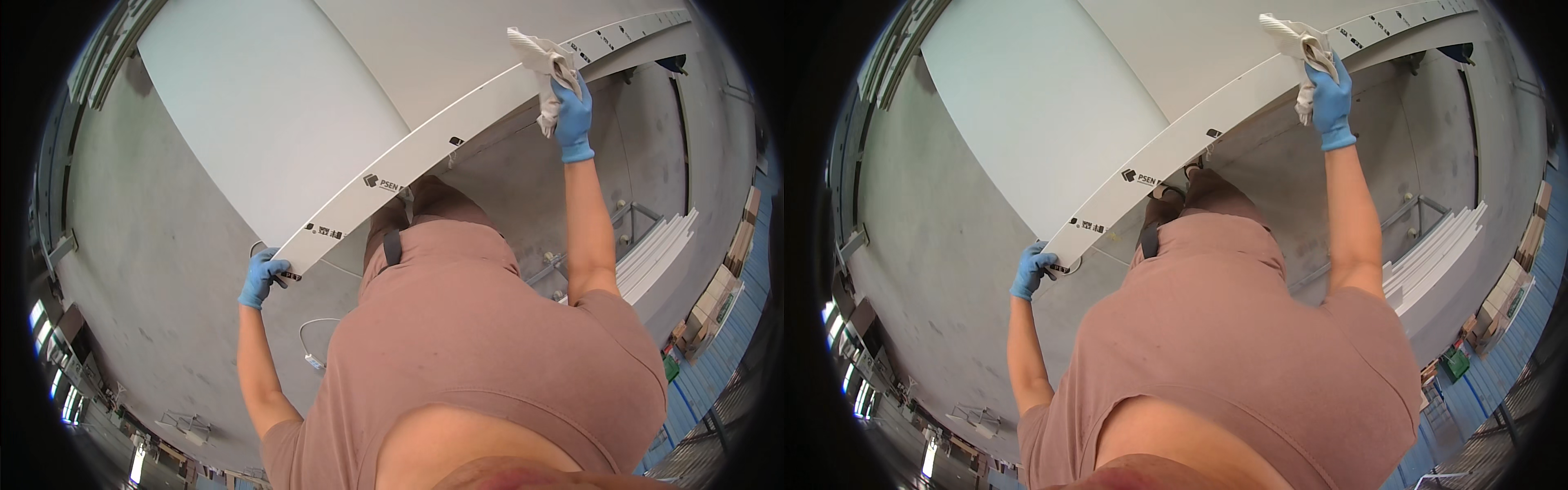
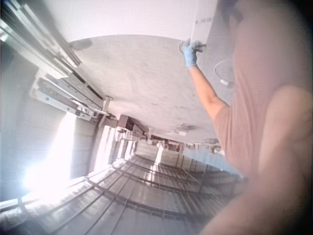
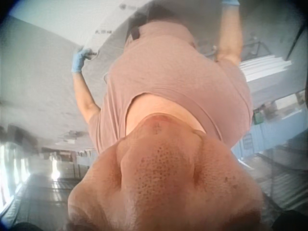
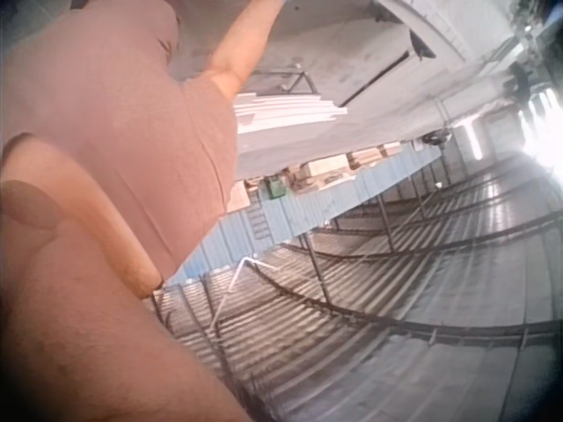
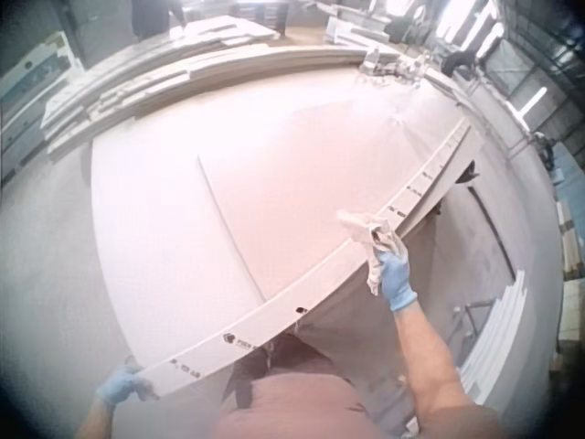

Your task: The person aligns and stacks white panels on the floor, then moves to a workbench to wipe a long panel with a cloth and apply sealant from a tube along its edge. The person handles multiple panels and tools throughout the process.

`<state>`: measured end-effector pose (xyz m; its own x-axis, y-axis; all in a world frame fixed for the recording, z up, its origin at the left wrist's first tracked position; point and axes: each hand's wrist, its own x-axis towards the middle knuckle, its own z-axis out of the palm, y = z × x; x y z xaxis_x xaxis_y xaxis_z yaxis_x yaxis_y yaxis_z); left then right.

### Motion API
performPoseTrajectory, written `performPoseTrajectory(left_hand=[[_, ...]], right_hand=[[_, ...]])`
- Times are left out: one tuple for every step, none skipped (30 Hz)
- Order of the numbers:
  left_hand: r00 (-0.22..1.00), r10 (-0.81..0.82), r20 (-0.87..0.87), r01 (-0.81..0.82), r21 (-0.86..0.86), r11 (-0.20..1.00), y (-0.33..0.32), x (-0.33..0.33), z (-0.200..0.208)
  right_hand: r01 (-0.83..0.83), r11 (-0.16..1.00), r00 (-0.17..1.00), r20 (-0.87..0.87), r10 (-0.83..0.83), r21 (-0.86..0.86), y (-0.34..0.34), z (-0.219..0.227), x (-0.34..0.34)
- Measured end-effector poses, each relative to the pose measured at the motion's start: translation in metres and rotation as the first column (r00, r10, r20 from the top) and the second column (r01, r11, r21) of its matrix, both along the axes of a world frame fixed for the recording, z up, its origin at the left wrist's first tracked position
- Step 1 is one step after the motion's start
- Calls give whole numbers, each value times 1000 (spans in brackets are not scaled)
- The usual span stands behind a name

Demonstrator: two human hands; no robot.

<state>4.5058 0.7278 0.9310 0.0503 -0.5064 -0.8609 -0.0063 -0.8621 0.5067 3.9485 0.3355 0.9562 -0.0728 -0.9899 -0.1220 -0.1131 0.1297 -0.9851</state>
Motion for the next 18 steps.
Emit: performPoseTrajectory(left_hand=[[999, 36, -25, -36, 7, 999, -2, 1, -5], [997, 69, -42, -68, 9, 998, -4, -1, -11], [995, 97, -33, -96, 36, 995, -5, -4, -16], [988, 139, -61, -141, -36, 989, -4, -8, -20], [982, 178, -61, -182, -85, 980, -3, -14, -25], [971, 215, -105, -231, -174, 957, 1, -19, -28], [968, 244, -52, -250, -213, 945, 5, -24, -31], [917, 370, -148, -391, -157, 907, 10, -29, -33], [842, 481, -243, -519, -127, 845, 16, -33, -35], [733, 610, -300, -651, -50, 757, 22, -36, -37], [630, 655, -417, -722, -5, 692, 29, -39, -39], [661, 612, -434, -698, -56, 714, 33, -41, -43], [648, 618, -445, -707, -51, 705, 36, -41, -45], [631, 596, -496, -715, -76, 695, 39, -41, -50], [683, 584, -439, -683, -101, 723, 41, -42, -53], [733, 540, -413, -640, -149, 754, 43, -41, -57], [817, 469, -335, -556, -243, 795, 43, -40, -60], [856, 420, -300, -499, -271, 823, 43, -38, -62]], right_hand=[[-81, 989, 996, -42, 77, -123, -10, -8, -9], [-88, 980, 980, -189, 54, -177, -20, -18, -18], [-142, 953, 944, -327, 48, -269, -31, -28, -25], [-204, 909, 891, -454, 19, -362, -43, -40, -29], [-177, 938, 875, -484, 11, -299, -52, -52, -31], [-289, 890, 734, -678, -30, -352, -59, -72, -25], [-365, 859, 558, -823, -107, -359, -62, -89, -19], [-423, 861, 325, -934, -148, -283, -64, -102, -18], [-430, 861, 325, -936, -134, -272, -58, -113, -16], [-447, 819, 373, -907, -195, -360, -53, -122, -10], [-447, 800, 395, -891, -225, -400, -46, -127, -2], [-422, 803, 406, -879, -248, -421, -32, -127, 7], [-444, 775, 479, -850, -219, -450, -12, -125, 23], [-444, 764, 584, -798, -150, -468, 9, -125, 48], [-472, 757, 564, -815, -136, -452, 43, -120, 78], [-468, 746, 687, -726, -30, -474, 74, -114, 110], [-539, 736, 619, -785, 18, -409, 117, -105, 139], [-554, 712, 650, -758, 48, -430, 158, -97, 174]])
